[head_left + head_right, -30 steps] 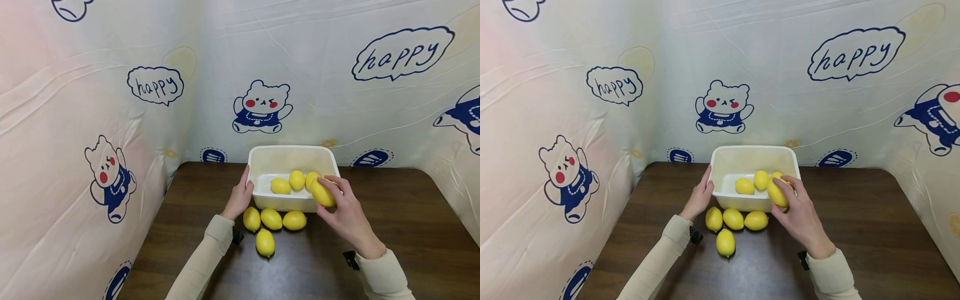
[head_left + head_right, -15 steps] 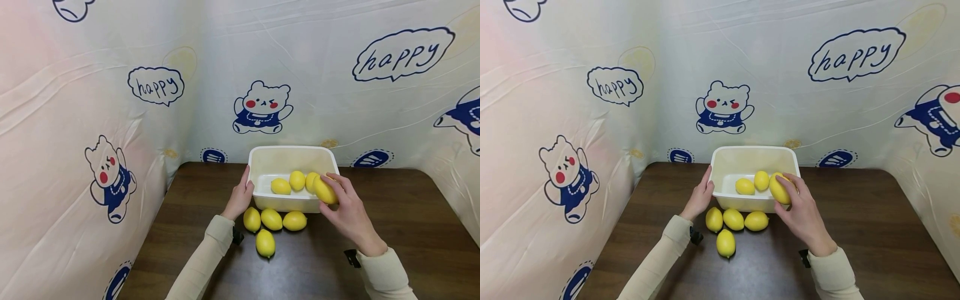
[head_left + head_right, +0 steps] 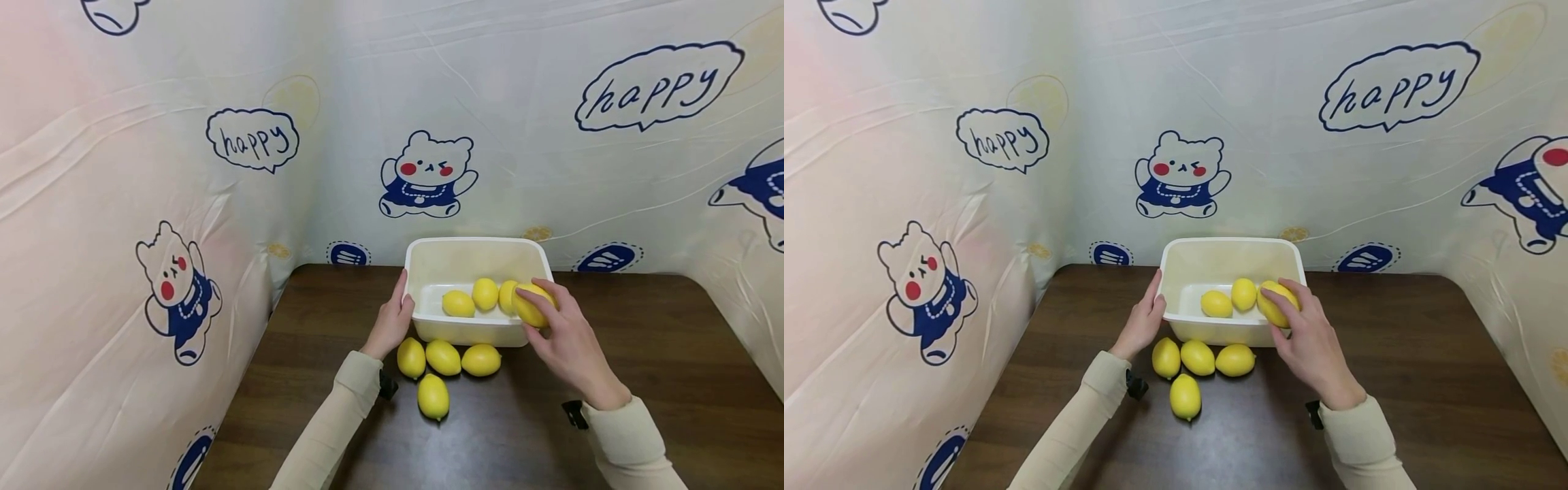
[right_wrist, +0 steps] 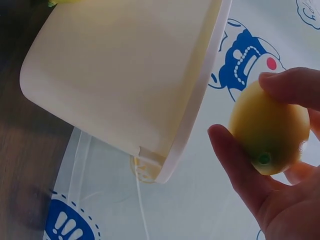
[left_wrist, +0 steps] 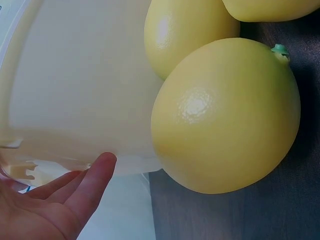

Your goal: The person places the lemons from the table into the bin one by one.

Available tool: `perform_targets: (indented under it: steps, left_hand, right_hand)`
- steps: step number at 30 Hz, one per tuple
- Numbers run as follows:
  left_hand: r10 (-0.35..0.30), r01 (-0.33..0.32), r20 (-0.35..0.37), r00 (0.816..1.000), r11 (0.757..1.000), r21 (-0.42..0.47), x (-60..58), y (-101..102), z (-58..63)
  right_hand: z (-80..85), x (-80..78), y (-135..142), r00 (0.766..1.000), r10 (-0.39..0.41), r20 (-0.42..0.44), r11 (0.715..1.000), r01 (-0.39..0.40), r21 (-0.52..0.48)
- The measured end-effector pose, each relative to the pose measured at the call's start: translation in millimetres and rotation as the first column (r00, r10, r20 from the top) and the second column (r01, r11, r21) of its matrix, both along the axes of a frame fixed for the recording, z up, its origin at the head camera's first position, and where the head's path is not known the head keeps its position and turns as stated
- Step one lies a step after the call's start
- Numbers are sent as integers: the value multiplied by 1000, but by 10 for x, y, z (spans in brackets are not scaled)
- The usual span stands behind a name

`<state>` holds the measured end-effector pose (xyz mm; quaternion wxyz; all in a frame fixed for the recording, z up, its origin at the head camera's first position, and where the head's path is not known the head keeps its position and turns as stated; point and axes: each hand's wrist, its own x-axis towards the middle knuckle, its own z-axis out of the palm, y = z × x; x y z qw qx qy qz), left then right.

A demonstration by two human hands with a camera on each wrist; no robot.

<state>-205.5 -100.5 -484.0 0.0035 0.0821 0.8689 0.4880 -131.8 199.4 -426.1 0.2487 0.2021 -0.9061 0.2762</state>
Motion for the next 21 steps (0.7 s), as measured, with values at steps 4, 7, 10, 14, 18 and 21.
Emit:
perform_targets:
  steps: [4,7,10,14,18,21]
  left_hand:
    - [-2,2,-1,1000,1000,4,-6,-3,-12]
    - [-1,1,-2,1000,1000,1,-10,-4,-20]
    - [3,-3,-4,1000,1000,-8,-6,-3,-16]
    - [2,-2,-7,1000,1000,-12,-3,-5,-12]
    - [-1,1,-9,1000,1000,-10,-9,-11,-23]
    - [-5,5,-7,1000,1000,-7,-13,-14,-28]
  right_hand:
    - [-16,-22,12,1000,12,0,1000,-12,27]
    - [-27,-35,16,1000,12,0,999,-12,39]
    - [-31,-42,15,1000,7,4,999,-7,45]
    - [-32,-46,15,1000,-4,11,998,3,57]
    - [-42,-54,16,1000,-6,22,998,4,66]
    - [-55,-63,14,1000,0,26,998,-2,69]
